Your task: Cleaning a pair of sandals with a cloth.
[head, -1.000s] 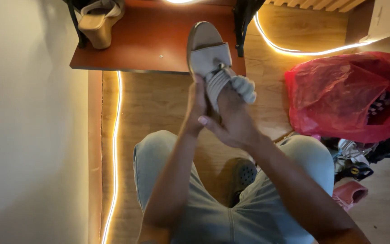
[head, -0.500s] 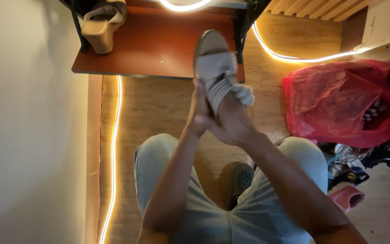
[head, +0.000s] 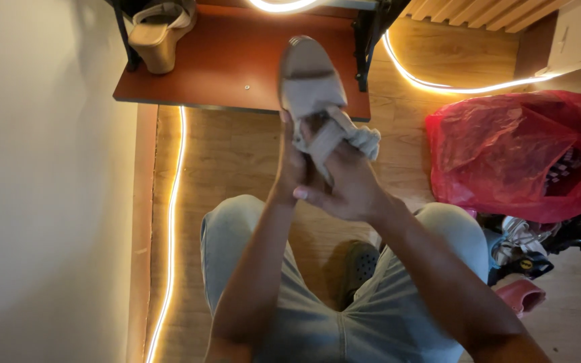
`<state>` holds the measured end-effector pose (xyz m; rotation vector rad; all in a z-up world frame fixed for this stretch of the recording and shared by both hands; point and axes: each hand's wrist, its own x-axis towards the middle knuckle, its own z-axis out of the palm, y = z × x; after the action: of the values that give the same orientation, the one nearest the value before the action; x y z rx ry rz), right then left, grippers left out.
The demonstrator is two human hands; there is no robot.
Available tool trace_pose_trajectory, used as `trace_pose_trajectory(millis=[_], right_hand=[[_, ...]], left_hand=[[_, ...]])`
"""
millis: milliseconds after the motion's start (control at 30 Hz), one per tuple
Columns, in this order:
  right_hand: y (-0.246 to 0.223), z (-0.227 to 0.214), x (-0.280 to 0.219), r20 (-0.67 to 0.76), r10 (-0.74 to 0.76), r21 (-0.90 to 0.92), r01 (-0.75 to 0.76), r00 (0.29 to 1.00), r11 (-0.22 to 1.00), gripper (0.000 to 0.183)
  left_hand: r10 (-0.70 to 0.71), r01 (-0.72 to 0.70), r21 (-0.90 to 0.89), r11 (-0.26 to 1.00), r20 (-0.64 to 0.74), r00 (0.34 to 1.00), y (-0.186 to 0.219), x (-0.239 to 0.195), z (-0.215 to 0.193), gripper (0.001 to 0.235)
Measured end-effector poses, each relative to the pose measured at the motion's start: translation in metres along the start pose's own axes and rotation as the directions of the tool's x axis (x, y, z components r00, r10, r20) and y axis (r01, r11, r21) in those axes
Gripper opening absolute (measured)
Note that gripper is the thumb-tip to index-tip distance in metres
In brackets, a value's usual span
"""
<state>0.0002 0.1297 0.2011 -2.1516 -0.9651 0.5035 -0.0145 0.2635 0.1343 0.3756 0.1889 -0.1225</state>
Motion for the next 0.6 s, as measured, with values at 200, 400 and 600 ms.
trace_pose_trajectory(millis=[200, 400, 600], right_hand=[[-0.027, 0.015, -0.01, -0.217, -0.353, -0.116, 0.335, 0.91, 0.935, 0.081], [-0.005, 0.018, -0.009, -0.201, -0.292, -0.244, 0.241, 0.935, 0.939, 0.072], [0.005, -0.015, 0.004, -0.21, 0.008, -0.073, -0.024, 0.978, 0.997, 0.076]], left_hand=[[0.235, -0.224, 0.088, 0.971, -0.133, 0.963, 0.032, 0.003, -0.009, 0.084], [0.29, -0.267, 0.149, 0.952, -0.163, 0.943, 0.007, 0.004, -0.01, 0.082], [0.21, -0.156, 0.332, 0.93, -0.136, 0.968, -0.026, 0.012, -0.002, 0.086]])
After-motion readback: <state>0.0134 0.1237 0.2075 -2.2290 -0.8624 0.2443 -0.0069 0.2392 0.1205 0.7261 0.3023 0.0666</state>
